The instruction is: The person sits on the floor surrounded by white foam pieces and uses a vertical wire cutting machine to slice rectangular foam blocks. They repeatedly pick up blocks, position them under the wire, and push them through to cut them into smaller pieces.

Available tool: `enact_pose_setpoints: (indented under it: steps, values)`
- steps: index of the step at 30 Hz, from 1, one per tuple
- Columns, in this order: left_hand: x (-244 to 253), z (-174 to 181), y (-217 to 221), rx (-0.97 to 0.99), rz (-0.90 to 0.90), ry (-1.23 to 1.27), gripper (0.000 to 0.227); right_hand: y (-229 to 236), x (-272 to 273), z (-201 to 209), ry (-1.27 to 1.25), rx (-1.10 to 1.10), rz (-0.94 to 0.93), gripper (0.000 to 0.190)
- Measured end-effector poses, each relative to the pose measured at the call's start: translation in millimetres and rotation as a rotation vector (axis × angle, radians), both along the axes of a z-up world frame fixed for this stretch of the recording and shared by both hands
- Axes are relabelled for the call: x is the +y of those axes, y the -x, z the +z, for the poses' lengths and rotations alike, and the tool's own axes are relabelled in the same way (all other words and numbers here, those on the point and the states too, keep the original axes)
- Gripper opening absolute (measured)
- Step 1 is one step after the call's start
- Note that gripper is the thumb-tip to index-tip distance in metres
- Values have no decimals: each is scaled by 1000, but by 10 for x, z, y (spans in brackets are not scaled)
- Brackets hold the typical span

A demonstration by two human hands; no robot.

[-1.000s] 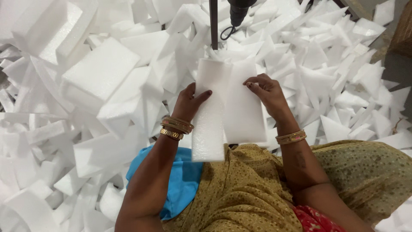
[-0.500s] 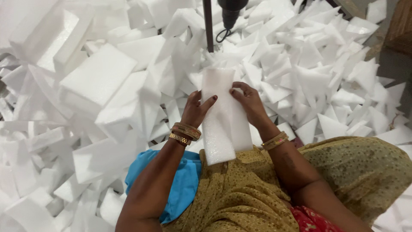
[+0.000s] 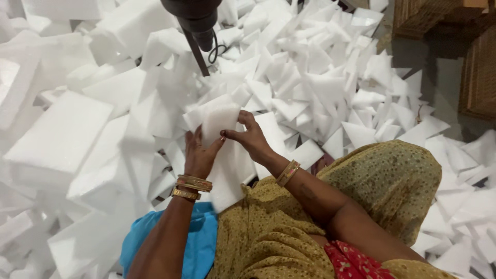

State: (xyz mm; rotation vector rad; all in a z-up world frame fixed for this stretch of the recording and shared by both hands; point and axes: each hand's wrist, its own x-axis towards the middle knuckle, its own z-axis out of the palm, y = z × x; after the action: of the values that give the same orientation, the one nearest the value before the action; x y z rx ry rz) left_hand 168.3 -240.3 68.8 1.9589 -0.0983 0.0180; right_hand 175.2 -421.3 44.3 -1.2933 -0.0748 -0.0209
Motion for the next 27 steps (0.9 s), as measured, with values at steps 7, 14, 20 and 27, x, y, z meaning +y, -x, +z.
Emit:
enact_pose_setpoints:
  steps: [7, 14, 20, 27]
  values:
    - [633, 573, -300, -436, 386, -191, 28, -113, -705, 378, -9, 53, -206, 25]
    - [387, 864, -85, -62, 86, 416, 66, -254, -973, 350, 138, -18, -328, 44]
    - [-239, 359, -37, -96, 58, 443, 58, 133, -310, -29, -163, -25, 12, 47]
    - [-347, 252, -45, -236, 15, 150, 55, 199, -102, -107, -840, -69, 304, 29]
